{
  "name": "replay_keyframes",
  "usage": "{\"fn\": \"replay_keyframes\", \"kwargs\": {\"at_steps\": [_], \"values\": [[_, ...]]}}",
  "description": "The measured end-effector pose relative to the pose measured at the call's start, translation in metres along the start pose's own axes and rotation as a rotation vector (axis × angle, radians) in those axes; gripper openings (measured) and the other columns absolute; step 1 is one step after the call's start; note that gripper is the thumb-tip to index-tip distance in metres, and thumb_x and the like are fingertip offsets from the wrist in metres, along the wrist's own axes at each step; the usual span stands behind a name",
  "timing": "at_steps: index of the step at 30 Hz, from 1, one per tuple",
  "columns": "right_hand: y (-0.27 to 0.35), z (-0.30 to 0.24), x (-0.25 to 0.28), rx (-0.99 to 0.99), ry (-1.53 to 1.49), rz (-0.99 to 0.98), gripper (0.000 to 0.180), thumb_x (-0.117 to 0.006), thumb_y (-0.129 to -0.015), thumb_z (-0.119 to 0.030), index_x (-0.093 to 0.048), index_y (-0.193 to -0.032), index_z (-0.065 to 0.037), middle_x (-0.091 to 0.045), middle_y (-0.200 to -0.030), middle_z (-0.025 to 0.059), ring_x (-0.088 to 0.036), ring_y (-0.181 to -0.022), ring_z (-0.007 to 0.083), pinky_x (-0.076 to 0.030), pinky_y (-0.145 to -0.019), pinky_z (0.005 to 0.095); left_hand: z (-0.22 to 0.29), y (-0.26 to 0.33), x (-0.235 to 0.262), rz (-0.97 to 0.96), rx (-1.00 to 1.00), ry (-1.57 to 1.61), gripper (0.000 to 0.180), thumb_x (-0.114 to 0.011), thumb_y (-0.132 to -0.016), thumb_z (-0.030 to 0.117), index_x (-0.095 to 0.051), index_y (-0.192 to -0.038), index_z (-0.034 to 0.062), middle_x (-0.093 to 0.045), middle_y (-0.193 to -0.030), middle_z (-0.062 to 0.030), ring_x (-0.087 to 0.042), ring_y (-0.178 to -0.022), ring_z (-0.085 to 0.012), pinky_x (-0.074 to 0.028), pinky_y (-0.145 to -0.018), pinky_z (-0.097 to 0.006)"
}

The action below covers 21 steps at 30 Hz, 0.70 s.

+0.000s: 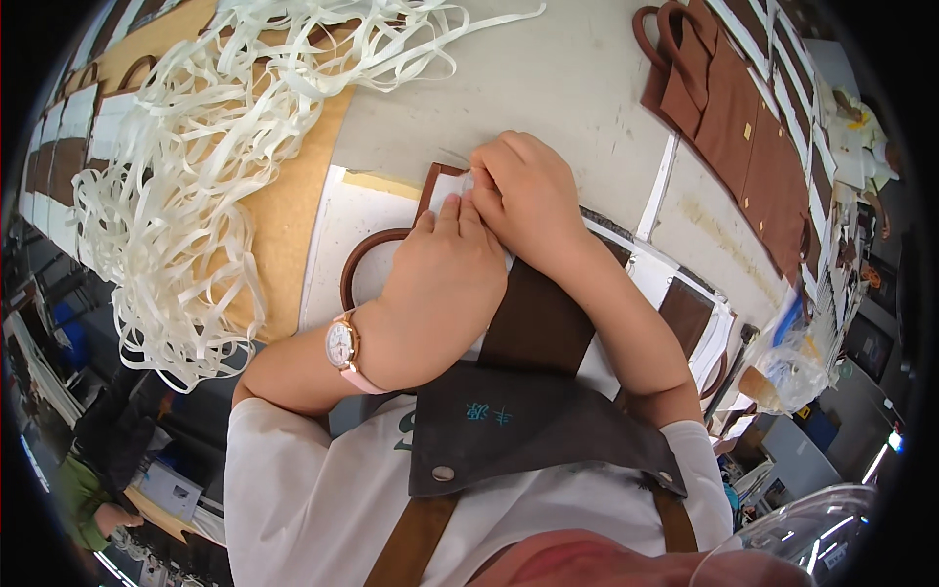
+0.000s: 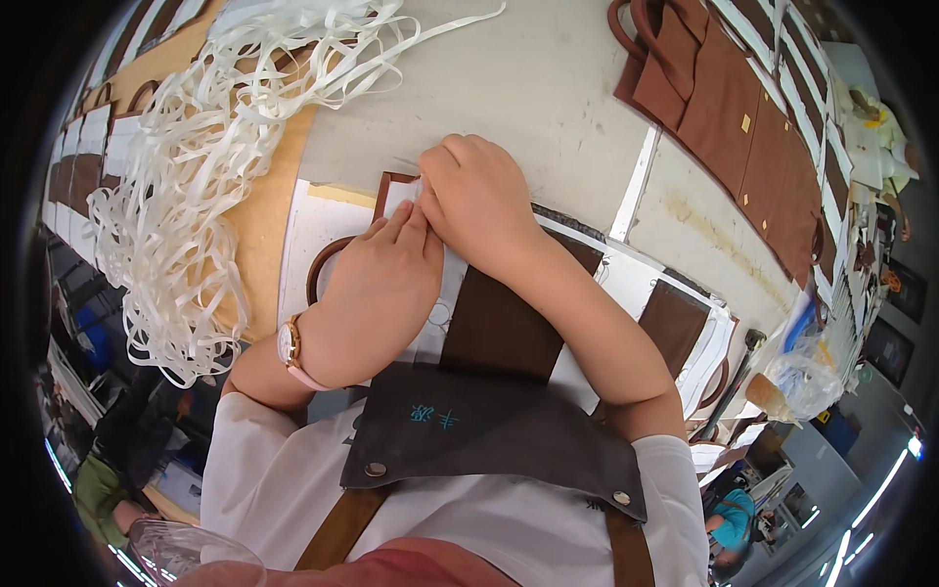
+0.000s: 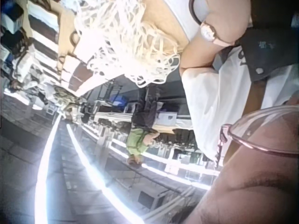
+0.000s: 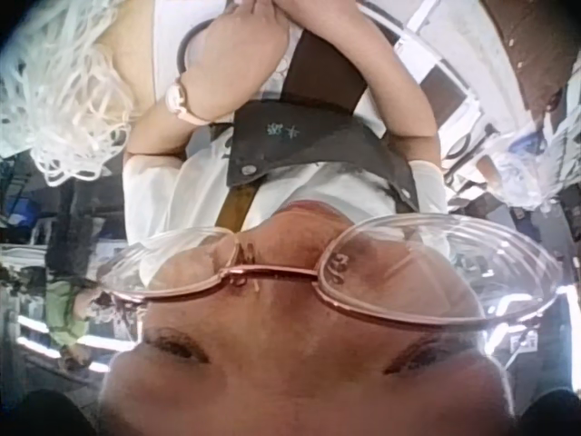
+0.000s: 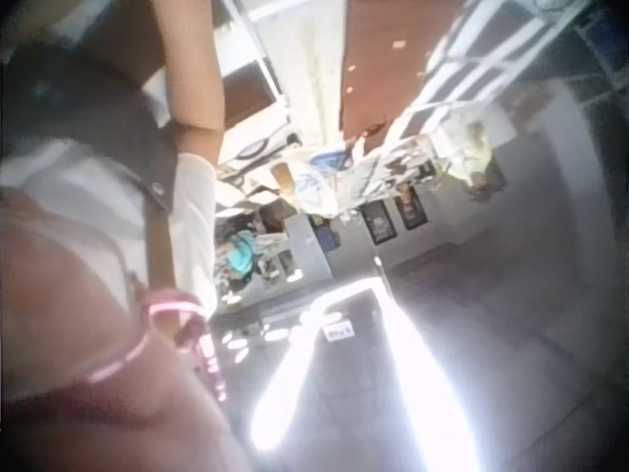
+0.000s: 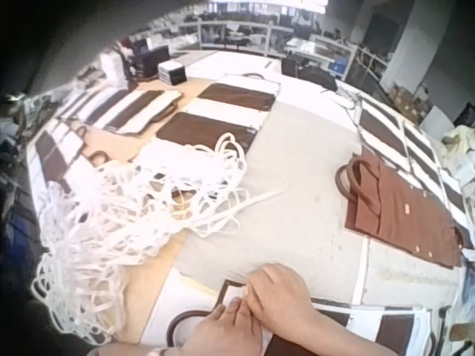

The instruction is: The person works at a factory workstation, handling white fabric strips and brown leather handbag components. They fold and align the white strips along the edges of the brown leather pieces, pressing them down to secure the placement. The task involves repetitive manual assembly of bag parts on a table.

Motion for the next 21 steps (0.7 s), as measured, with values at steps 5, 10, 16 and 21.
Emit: {"fn": "replay_keyframes", "kwargs": {"at_steps": [5,10,16,21], "values": [[0.017,0.007,0.013,-0.068,-0.06,0.037,0.016,-0.071,-0.078,-0.004,-0.064,-0.093,-0.002,-0.059,-0.087,0.0107,-0.057,-0.083,0.0316,-0.049,-0.073,0.0416,-0.005,0.001,0.004,0.052,0.001,0.06,0.046,-0.063,-0.076,0.004,-0.062,-0.118,-0.0151,-0.065,-0.119,-0.0279,-0.065,-0.112,-0.0328,-0.055,-0.092,-0.034],[0.014,-0.003,0.011,-0.023,-0.033,0.068,0.017,-0.071,-0.078,-0.005,-0.064,-0.093,-0.002,-0.059,-0.091,0.0109,-0.057,-0.086,0.0313,-0.049,-0.073,0.0409,-0.006,0.002,0.007,0.044,0.013,0.076,0.046,-0.063,-0.075,0.002,-0.061,-0.118,-0.0158,-0.065,-0.118,-0.0273,-0.065,-0.105,-0.0308,-0.055,-0.089,-0.032],[-0.002,-0.014,0.004,0.145,0.058,-0.101,0.009,-0.067,-0.078,-0.005,-0.06,-0.084,-0.004,-0.058,-0.088,0.0104,-0.057,-0.084,0.0296,-0.049,-0.072,0.0388,-0.005,0.002,0.005,0.06,0.013,0.067,0.042,-0.064,-0.074,0.003,-0.063,-0.112,-0.0151,-0.066,-0.113,-0.0266,-0.065,-0.105,-0.0309,-0.055,-0.088,-0.033],[-0.003,-0.002,0.0,0.004,0.01,0.001,0.008,-0.067,-0.078,-0.004,-0.059,-0.082,-0.005,-0.058,-0.08,0.0084,-0.057,-0.076,0.0291,-0.048,-0.07,0.0402,-0.005,0.001,0.005,-0.017,-0.007,0.072,0.038,-0.064,-0.075,0.004,-0.064,-0.109,-0.0126,-0.066,-0.111,-0.0253,-0.066,-0.104,-0.0312,-0.056,-0.086,-0.034]]}}
Point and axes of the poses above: each hand's wrist, its own y-axis away from the middle knuckle, its own x-axis out of the back of the hand, z = x × y, the point moved 7 cm from there along -y, towards the middle knuckle
